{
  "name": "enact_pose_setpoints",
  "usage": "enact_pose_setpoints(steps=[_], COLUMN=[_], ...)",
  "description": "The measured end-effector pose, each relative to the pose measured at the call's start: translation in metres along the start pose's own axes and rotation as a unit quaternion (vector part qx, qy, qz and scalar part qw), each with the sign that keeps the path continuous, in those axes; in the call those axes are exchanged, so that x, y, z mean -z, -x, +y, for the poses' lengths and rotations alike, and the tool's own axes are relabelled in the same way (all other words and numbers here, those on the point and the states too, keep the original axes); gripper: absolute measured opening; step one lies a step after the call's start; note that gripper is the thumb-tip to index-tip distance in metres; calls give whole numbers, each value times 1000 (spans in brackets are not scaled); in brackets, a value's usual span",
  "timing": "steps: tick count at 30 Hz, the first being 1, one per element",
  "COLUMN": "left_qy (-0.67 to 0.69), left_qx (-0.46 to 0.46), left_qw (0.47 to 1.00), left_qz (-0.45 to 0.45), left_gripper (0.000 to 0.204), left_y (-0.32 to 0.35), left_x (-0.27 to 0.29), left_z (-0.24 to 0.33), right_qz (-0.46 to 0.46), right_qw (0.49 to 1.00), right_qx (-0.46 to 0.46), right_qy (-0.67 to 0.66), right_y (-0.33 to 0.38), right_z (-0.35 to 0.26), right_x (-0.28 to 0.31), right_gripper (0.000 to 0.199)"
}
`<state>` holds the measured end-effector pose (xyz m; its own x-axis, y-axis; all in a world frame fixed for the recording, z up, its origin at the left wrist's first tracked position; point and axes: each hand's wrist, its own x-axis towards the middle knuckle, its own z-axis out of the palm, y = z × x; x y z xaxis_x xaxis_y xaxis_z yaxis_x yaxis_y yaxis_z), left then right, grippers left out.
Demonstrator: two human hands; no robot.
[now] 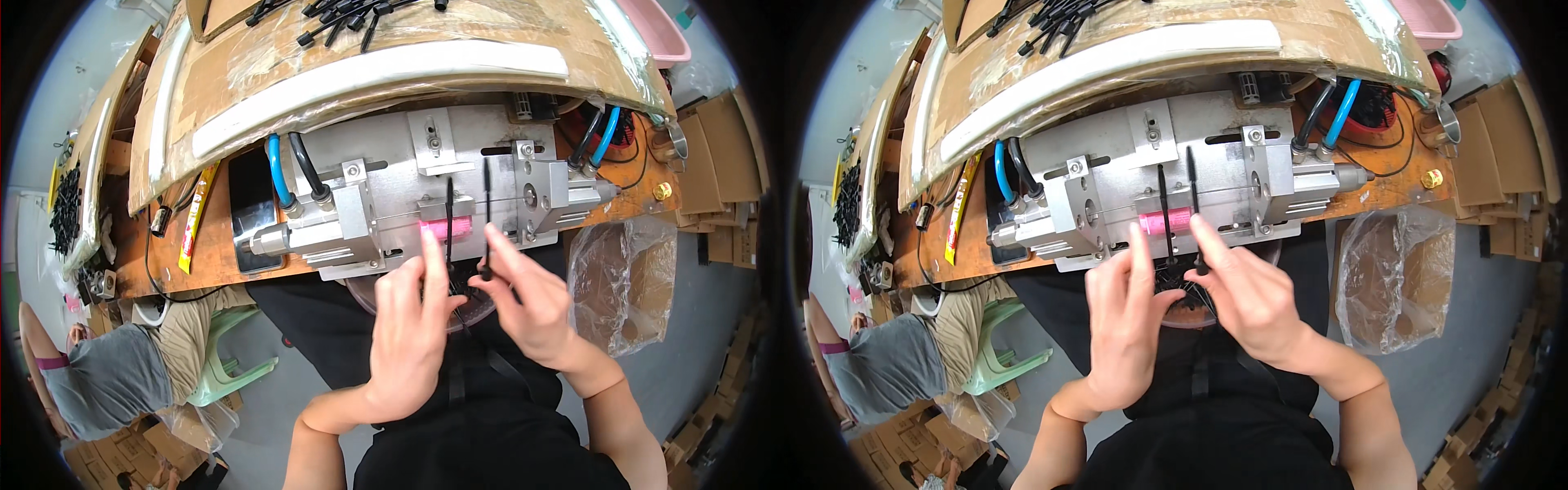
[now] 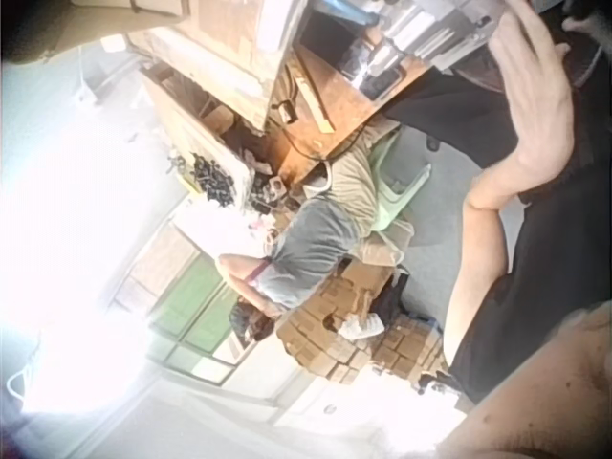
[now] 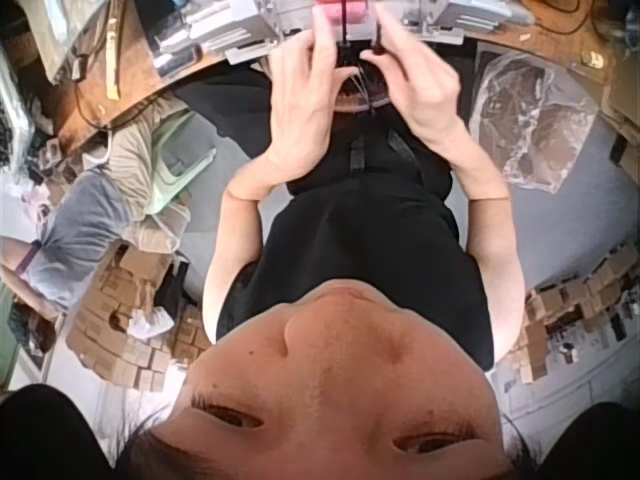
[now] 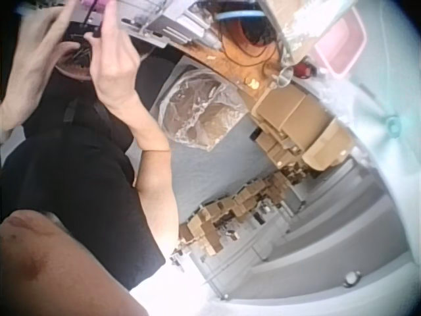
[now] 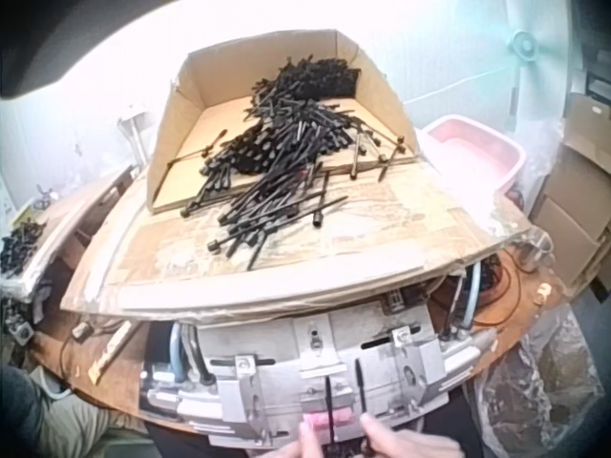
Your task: The person repeatedly picks up black cable ties from a cardboard box and inserts them into a metal crimping machine. They operate the machine to secure the ties and then place the finished items into a pink bowl below. The process is continuous and repetitive throughout the clip.
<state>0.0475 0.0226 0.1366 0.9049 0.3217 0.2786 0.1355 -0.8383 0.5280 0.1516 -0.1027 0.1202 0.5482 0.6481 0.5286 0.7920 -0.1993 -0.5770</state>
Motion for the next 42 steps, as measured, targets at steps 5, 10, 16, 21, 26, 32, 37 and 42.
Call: enact_pose_setpoints(steps=[5,10,16,21,26,32,37,42], left_qy=[5,17,18,-13,-30,9,-40,-78], left_qx=[22,36,-3,-80,-184,-187,-174,-169], left_qw=[999,999,1000,980,977,972,975,970], left_qz=[31,21,16,184,102,141,131,154], left_gripper=[80,79,77,30,17,25,30,32], left_y=[15,20,0,-109,-227,-224,-196,-173], left_x=[11,9,34,68,77,80,80,82], left_z=[-7,-10,-22,-59,-80,-92,-93,-82], right_qz=[-54,-72,-130,7,-26,-55,-5,7], right_qw=[999,997,991,983,941,947,998,970], right_qx=[6,-7,-6,132,219,190,15,-172], right_qy=[2,5,11,131,255,255,-62,-170], right_y=[7,3,-16,-112,-238,-225,-214,-192], right_z=[0,-1,-11,0,37,66,60,31], right_x=[-24,-26,0,20,4,29,66,85], right_gripper=[64,65,68,36,14,16,23,41])
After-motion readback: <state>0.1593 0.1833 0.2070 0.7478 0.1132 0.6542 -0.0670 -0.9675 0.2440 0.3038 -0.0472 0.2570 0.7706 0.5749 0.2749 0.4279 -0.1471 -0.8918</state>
